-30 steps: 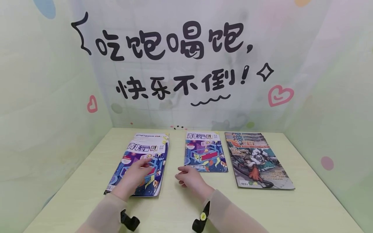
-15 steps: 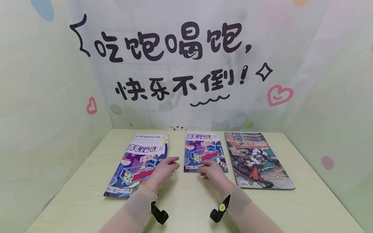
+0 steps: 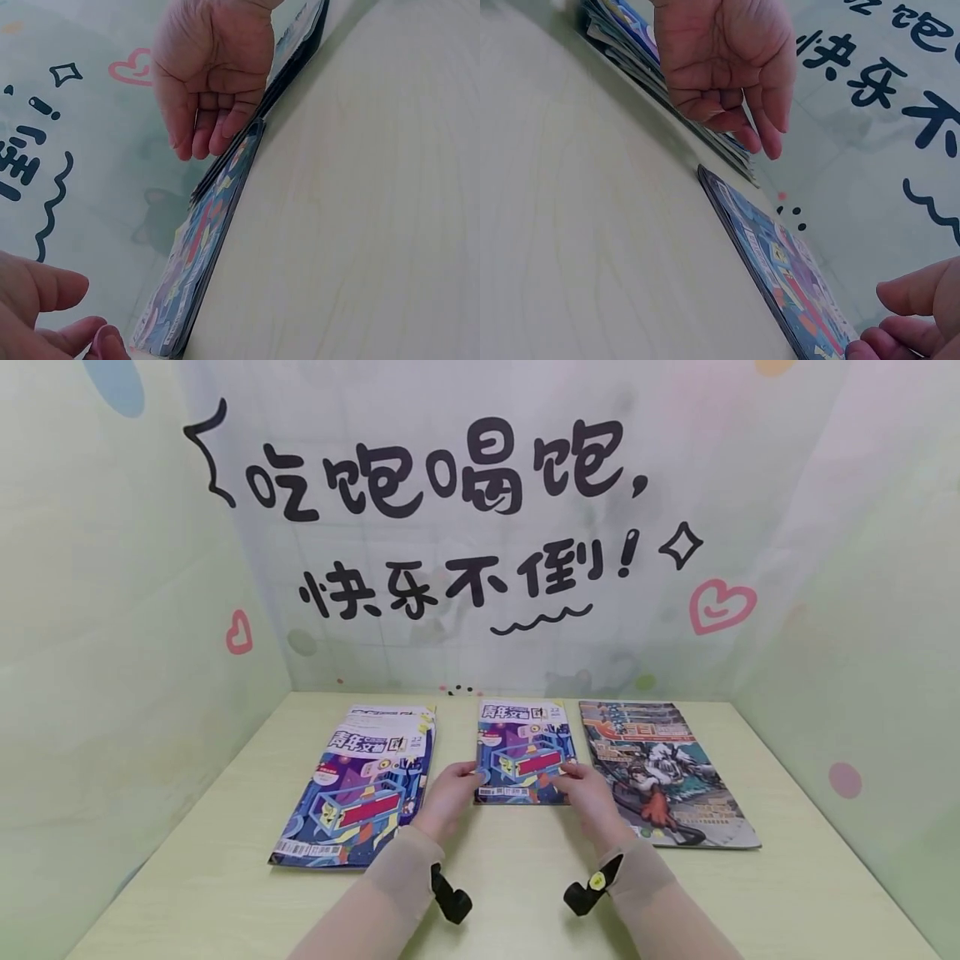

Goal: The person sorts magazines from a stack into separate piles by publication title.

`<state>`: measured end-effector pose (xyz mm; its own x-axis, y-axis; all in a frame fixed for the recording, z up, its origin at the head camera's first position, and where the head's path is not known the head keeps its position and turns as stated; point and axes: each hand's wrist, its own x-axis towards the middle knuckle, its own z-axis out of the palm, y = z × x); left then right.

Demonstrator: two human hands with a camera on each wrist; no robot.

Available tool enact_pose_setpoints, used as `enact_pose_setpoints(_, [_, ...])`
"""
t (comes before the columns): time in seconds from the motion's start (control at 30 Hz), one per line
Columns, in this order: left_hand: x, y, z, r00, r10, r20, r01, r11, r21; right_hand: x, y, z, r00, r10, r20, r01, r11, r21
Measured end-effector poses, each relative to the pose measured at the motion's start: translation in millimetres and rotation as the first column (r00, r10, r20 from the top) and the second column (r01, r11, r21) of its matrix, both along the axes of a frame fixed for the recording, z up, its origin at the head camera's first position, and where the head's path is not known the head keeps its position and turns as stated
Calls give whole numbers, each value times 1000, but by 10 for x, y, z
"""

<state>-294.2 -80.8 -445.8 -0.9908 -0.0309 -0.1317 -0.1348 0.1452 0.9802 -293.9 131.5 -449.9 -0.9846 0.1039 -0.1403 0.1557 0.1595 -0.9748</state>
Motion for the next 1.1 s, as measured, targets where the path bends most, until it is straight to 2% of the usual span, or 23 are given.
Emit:
enact_pose_setpoints(0.27, [-52, 113, -86, 996, 84, 2, -84, 996, 17, -53, 124, -100, 999, -50, -20, 52, 991, 124])
enact_pose_setpoints(0.4, [-67, 130, -127, 994, 106, 15, -106, 994, -9, -74, 130, -137, 997, -65, -35, 70, 981, 183])
enact_pose_setpoints(0.6, [-110, 165, -175, 992, 113, 47, -109, 991, -78, -85, 118, -166, 996, -78, -38, 85, 965, 249])
enact_pose_setpoints(0.77, [-128, 185, -174, 993, 93, 69, -84, 989, -125, -80, 118, -176, 997, -71, -36, 79, 957, 279])
enact_pose_setpoints(0.9, [-121, 189, -159, 993, 84, 85, -72, 988, -135, -83, 111, -180, 997, -66, -30, 72, 950, 303])
enact_pose_setpoints(1.1, [-122, 187, -146, 989, 104, 102, -88, 984, -152, -83, 76, -155, 997, -67, -29, 73, 939, 335])
